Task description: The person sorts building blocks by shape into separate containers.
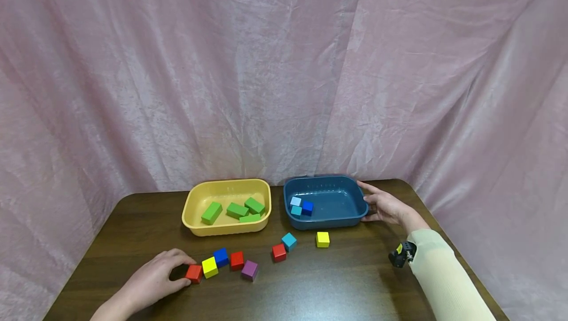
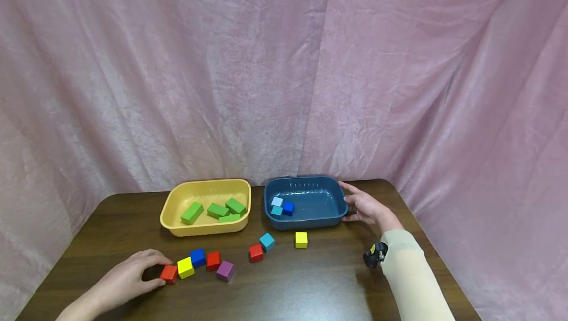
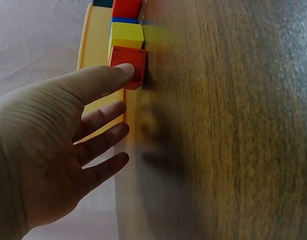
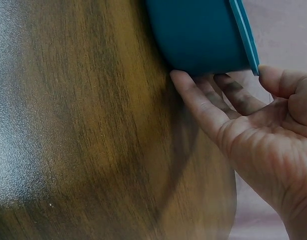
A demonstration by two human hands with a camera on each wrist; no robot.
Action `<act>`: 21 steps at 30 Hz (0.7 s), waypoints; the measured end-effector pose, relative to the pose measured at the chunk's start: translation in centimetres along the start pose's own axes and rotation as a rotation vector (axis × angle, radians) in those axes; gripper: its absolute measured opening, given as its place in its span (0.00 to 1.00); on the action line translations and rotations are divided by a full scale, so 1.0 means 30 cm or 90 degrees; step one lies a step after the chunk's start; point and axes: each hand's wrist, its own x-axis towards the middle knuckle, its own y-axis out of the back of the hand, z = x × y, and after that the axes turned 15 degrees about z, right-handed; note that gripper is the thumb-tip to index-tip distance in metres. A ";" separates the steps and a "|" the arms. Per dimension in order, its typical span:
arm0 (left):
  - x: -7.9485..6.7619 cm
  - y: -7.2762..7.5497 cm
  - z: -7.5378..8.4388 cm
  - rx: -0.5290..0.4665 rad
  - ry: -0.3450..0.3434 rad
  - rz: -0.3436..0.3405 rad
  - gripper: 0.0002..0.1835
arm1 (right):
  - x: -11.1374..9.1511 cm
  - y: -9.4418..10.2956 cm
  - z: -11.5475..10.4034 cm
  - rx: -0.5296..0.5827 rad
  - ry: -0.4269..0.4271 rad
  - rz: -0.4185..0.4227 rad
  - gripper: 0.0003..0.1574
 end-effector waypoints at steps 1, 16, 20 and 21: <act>-0.001 0.001 -0.002 -0.005 -0.002 0.004 0.17 | 0.000 0.000 0.000 0.000 0.000 0.002 0.38; 0.009 0.064 0.043 -0.032 -0.016 0.042 0.16 | 0.000 0.001 0.001 -0.001 -0.003 0.005 0.37; 0.014 0.086 0.065 -0.035 -0.040 0.081 0.16 | 0.005 0.002 0.003 -0.001 -0.005 0.013 0.37; 0.015 0.092 0.070 -0.039 -0.047 0.092 0.16 | 0.005 0.002 0.003 -0.001 -0.006 0.015 0.37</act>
